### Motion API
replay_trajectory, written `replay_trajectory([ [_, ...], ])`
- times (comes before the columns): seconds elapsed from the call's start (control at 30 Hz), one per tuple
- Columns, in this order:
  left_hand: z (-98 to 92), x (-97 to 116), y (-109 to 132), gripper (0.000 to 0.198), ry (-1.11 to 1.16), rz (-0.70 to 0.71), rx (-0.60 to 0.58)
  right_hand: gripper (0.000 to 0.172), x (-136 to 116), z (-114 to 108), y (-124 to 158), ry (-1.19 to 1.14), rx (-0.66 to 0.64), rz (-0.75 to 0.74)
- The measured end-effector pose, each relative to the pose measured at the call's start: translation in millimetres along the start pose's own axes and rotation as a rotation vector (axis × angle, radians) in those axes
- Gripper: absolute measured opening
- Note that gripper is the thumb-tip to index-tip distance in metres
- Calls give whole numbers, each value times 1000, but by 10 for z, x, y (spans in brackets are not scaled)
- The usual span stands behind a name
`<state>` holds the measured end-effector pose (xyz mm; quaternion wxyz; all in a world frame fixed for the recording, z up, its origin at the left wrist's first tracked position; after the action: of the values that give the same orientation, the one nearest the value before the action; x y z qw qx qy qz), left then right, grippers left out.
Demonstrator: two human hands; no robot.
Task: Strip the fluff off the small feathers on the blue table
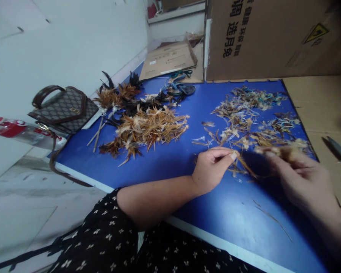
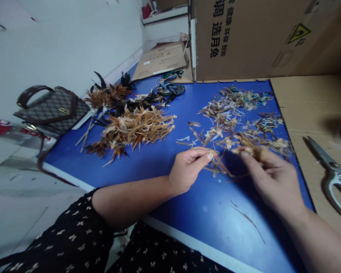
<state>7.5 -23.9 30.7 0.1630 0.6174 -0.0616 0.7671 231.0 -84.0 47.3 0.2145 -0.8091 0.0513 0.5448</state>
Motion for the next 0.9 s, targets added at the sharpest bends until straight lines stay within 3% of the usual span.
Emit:
replay_trajectory([
  [0.2, 46, 24, 30, 22, -38, 113, -93, 46, -72, 258, 135, -58, -304, 55],
  [0.3, 67, 17, 40, 26, 6, 79, -110, 49, -80, 272, 152, -93, -292, 93],
  [0.5, 77, -106, 45, 34, 180, -194, -45, 54, -120, 251, 129, -94, -177, 108],
  [0.73, 112, -122, 48, 31, 231, -125, -107, 45, -101, 320, 158, -61, -290, 53],
  [0.9, 121, -144, 49, 35, 254, -158, -146, 48, -87, 338, 173, -69, -340, 68],
])
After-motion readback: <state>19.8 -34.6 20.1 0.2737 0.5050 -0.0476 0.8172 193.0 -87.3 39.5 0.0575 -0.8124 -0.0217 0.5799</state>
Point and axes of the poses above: each hand's wrist, its own y-axis away from the middle knuckle, its own z-axis out of the palm, x = y × z, the point moved 4 cm from there along -y, towards the middle knuckle, and after that the axes turned 10 degrees about -z, right-handed, at the moved point
